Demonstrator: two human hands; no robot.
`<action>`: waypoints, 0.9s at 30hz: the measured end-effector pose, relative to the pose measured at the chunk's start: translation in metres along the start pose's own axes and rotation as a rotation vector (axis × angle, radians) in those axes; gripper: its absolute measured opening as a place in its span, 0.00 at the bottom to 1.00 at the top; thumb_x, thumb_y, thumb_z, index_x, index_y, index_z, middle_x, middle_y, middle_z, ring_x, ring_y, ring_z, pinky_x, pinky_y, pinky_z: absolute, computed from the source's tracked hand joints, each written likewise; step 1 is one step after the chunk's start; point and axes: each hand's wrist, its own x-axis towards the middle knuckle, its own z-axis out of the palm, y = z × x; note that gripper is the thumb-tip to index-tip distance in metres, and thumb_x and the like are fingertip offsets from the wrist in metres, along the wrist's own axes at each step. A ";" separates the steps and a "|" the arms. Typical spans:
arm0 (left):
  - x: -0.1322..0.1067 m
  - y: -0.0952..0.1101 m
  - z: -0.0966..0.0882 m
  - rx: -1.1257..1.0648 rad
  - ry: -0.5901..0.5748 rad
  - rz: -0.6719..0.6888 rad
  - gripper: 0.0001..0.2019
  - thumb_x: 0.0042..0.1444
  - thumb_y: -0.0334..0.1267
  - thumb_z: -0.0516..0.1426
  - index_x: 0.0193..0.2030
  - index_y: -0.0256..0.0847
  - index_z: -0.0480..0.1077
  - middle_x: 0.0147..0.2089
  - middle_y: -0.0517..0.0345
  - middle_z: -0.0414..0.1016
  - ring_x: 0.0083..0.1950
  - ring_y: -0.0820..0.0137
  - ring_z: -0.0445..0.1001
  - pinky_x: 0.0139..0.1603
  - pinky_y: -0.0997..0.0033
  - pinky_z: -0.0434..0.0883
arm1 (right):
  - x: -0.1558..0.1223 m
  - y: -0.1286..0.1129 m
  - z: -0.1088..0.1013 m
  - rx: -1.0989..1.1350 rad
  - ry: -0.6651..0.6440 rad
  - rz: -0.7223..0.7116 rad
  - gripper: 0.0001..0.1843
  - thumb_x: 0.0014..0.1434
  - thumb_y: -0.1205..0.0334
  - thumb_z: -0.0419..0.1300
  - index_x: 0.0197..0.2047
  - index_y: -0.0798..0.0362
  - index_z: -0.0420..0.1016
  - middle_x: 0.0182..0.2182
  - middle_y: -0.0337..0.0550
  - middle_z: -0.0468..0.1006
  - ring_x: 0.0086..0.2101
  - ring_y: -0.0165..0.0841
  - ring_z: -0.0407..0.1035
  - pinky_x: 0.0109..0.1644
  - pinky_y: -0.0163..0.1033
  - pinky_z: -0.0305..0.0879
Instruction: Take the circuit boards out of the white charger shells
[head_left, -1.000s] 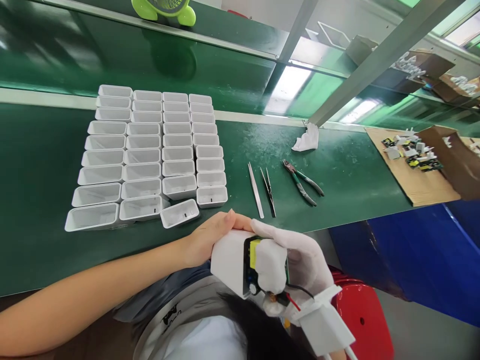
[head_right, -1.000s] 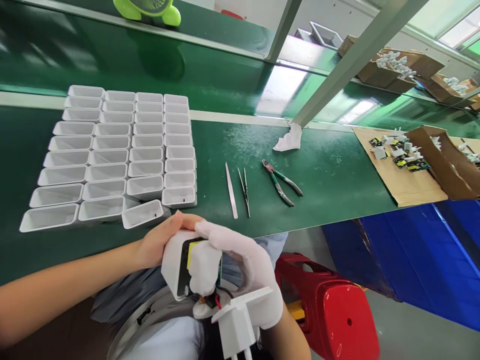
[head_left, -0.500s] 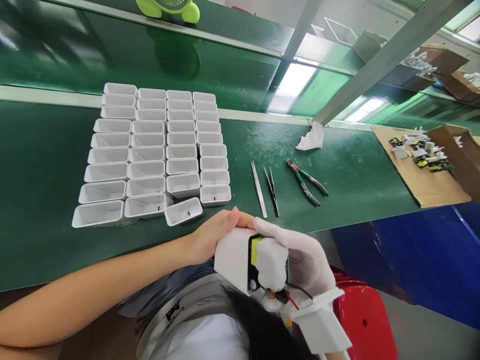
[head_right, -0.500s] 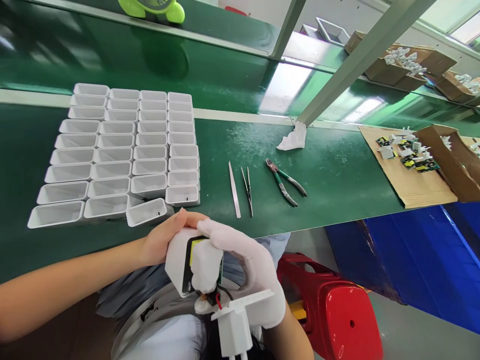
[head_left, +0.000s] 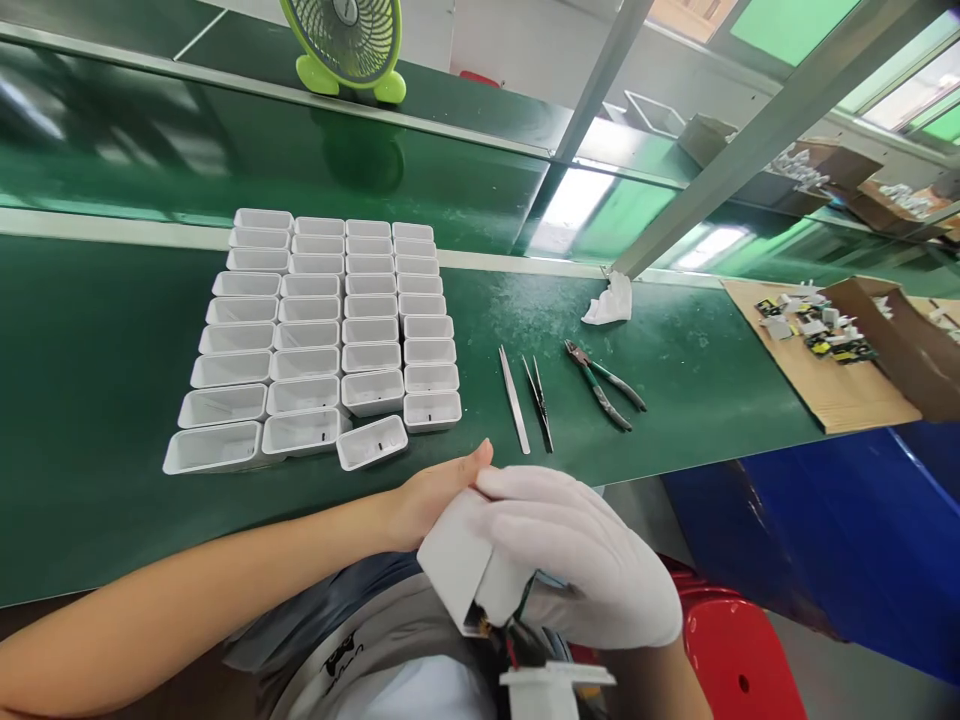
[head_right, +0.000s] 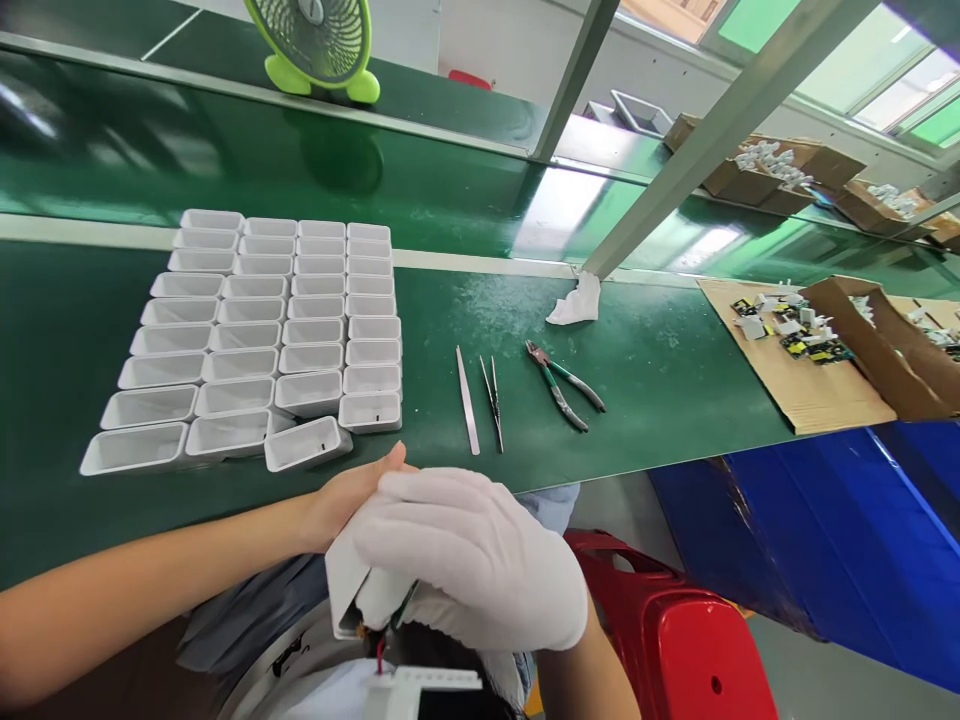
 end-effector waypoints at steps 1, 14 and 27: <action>0.000 0.002 0.001 0.067 -0.001 0.013 0.40 0.53 0.78 0.49 0.32 0.35 0.70 0.28 0.57 0.67 0.27 0.74 0.62 0.27 0.74 0.59 | -0.001 -0.001 -0.001 -0.019 -0.030 -0.081 0.30 0.68 0.64 0.60 0.70 0.43 0.60 0.55 0.45 0.78 0.56 0.42 0.73 0.58 0.47 0.74; -0.063 0.013 0.015 1.311 0.427 0.615 0.35 0.63 0.56 0.59 0.71 0.48 0.51 0.72 0.45 0.58 0.72 0.57 0.60 0.71 0.59 0.63 | -0.025 0.025 0.049 -0.235 0.376 0.295 0.19 0.65 0.66 0.62 0.59 0.48 0.67 0.40 0.45 0.77 0.38 0.39 0.75 0.40 0.44 0.76; -0.072 -0.025 0.025 1.291 0.617 0.384 0.29 0.67 0.32 0.54 0.71 0.56 0.50 0.65 0.53 0.68 0.55 0.66 0.78 0.54 0.68 0.79 | -0.028 0.043 0.061 -0.121 0.392 0.293 0.21 0.64 0.64 0.66 0.59 0.48 0.69 0.42 0.45 0.79 0.38 0.39 0.76 0.43 0.44 0.78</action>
